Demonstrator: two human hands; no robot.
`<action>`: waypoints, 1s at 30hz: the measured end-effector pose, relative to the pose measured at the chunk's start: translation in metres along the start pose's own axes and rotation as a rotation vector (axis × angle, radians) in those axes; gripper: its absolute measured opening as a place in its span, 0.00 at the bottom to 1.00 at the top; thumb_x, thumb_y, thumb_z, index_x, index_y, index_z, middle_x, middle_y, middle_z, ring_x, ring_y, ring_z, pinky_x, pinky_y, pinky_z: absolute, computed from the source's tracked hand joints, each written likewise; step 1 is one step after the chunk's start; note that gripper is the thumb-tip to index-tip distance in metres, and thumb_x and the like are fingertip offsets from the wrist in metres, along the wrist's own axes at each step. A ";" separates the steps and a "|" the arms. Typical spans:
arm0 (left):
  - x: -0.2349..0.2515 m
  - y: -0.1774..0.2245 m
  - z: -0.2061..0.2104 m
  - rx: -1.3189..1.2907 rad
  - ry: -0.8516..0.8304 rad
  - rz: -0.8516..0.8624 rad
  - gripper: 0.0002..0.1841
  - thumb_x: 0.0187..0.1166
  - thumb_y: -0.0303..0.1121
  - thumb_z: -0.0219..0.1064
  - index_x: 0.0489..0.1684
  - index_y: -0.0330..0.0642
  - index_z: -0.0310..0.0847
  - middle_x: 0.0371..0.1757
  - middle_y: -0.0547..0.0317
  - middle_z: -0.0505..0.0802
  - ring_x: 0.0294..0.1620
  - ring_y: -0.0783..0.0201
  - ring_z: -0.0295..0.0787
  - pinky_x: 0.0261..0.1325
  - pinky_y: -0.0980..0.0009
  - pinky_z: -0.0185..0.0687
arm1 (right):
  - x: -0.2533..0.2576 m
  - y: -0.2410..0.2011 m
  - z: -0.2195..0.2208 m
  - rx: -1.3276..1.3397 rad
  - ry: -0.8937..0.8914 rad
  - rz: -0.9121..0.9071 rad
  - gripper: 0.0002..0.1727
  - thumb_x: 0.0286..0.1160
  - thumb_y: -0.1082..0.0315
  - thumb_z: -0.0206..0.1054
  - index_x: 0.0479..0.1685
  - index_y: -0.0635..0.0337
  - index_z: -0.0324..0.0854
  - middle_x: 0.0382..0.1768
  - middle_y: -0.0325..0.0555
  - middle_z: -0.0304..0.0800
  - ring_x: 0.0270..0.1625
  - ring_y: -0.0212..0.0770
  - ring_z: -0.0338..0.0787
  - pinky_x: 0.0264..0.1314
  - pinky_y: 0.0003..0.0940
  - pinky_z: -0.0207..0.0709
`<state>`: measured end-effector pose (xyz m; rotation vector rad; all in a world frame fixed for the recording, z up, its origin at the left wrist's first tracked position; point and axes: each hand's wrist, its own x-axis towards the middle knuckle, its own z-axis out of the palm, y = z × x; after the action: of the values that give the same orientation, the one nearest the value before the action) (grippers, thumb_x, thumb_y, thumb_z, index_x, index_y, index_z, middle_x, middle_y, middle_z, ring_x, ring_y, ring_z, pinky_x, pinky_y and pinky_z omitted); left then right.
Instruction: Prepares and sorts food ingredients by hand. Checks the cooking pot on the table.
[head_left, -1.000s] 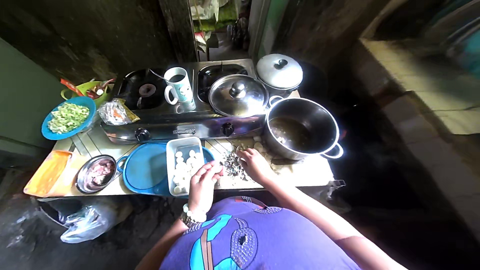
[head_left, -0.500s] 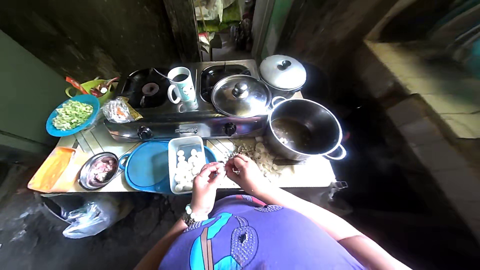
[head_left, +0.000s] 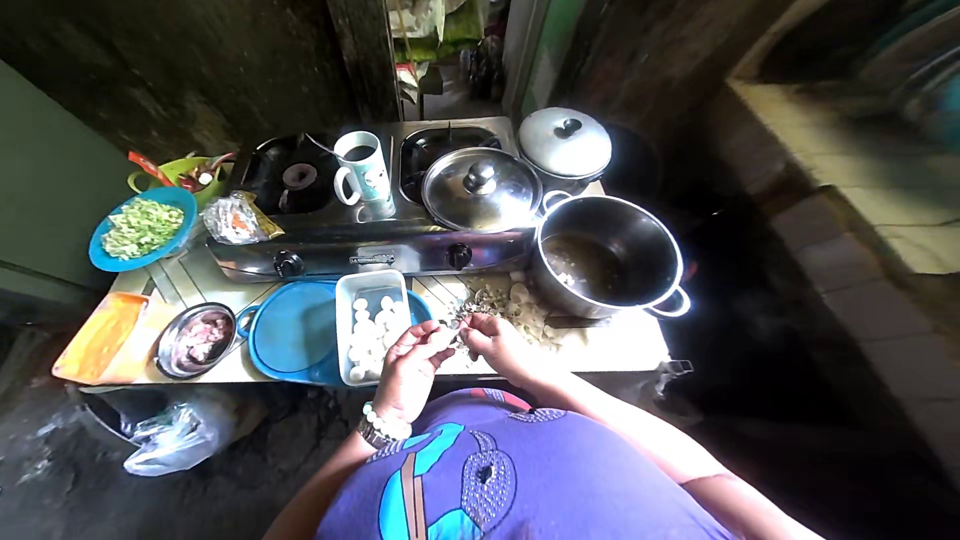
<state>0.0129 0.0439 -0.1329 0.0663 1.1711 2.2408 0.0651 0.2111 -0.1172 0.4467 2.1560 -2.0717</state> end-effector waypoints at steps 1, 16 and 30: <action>0.000 0.000 0.000 -0.018 0.006 -0.008 0.15 0.78 0.17 0.49 0.51 0.36 0.81 0.47 0.55 0.93 0.47 0.62 0.93 0.57 0.64 0.90 | 0.000 0.000 -0.001 -0.054 0.017 -0.027 0.08 0.83 0.69 0.56 0.40 0.61 0.80 0.26 0.31 0.77 0.26 0.22 0.77 0.34 0.21 0.74; 0.004 0.002 0.013 0.056 0.175 -0.163 0.18 0.93 0.26 0.41 0.74 0.29 0.66 0.49 0.49 0.92 0.48 0.58 0.95 0.57 0.62 0.91 | 0.006 0.008 -0.026 -0.432 -0.032 -0.329 0.31 0.77 0.60 0.71 0.76 0.70 0.74 0.67 0.60 0.85 0.65 0.46 0.86 0.69 0.38 0.78; -0.028 0.002 -0.019 0.538 0.049 -0.072 0.22 0.86 0.27 0.49 0.78 0.30 0.65 0.64 0.45 0.90 0.53 0.54 0.95 0.54 0.59 0.93 | 0.044 0.013 -0.203 -0.762 0.421 0.049 0.23 0.75 0.73 0.70 0.71 0.59 0.82 0.68 0.68 0.82 0.65 0.66 0.86 0.67 0.63 0.79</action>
<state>0.0285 0.0144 -0.1369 0.1800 1.7435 1.8190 0.0513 0.4180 -0.1307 0.8545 2.8857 -1.0383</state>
